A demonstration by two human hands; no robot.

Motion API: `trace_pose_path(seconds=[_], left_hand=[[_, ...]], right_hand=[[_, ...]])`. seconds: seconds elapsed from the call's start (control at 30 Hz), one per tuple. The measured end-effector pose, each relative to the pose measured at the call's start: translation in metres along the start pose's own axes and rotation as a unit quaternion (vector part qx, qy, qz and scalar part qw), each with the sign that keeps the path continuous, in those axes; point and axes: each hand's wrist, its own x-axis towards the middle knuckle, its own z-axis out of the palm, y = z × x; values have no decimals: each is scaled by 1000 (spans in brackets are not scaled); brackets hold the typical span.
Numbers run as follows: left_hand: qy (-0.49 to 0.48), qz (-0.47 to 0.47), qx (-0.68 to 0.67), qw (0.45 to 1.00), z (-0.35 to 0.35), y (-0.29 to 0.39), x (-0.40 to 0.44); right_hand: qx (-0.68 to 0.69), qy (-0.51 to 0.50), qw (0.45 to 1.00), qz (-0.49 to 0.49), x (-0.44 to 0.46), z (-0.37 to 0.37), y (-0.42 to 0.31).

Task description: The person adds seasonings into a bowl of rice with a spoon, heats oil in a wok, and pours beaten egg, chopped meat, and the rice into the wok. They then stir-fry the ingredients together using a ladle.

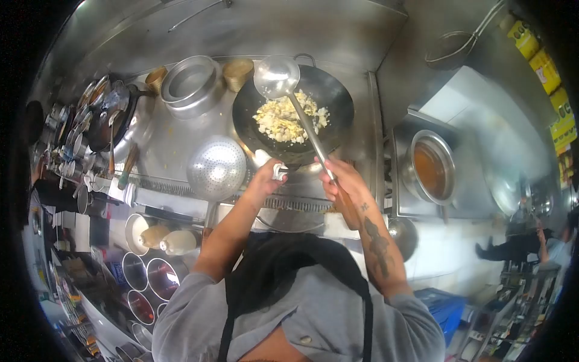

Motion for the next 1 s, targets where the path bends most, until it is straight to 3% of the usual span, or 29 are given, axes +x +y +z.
trace_pose_path(seconds=[0.07, 0.17, 0.2, 0.27, 0.4, 0.5, 0.63, 0.77, 0.83, 0.9, 1.0], left_hand=[[-1, -2, -11, 1000, -1, -1, 4], [-7, 11, 3, 1000, 0, -1, 1], [-9, 3, -1, 1000, -2, -5, 1], [-17, -2, -13, 1000, -3, -2, 6], [1, 10, 2, 1000, -2, -3, 6], [0, 6, -7, 1000, -4, -4, 8], [-2, -6, -14, 1000, -3, -2, 9], [-19, -7, -21, 1000, -4, -2, 8], [-23, -1, -15, 1000, -2, 1, 6], [-20, 5, -25, 999, 1, -4, 0], [-7, -3, -49, 999, 31, -17, -52]], right_hand=[[56, -40, 998, 11, 0, -11, 8], [-34, 77, 994, 68, 33, -24, 24], [-1, 97, 994, 41, 48, -39, 33], [-107, 153, 982, -10, 60, -41, 13], [-277, 241, 922, -125, 71, -70, 5], [-427, 313, 832, -167, 89, -58, -2], [-383, 178, 899, -115, 124, -55, 30], [-480, 51, 872, -74, 44, -41, 26], [-524, 43, 850, -20, -8, -44, 6], [-618, 127, 776, 21, -44, -31, -16], [-758, 141, 629, -105, -42, -56, -13]])
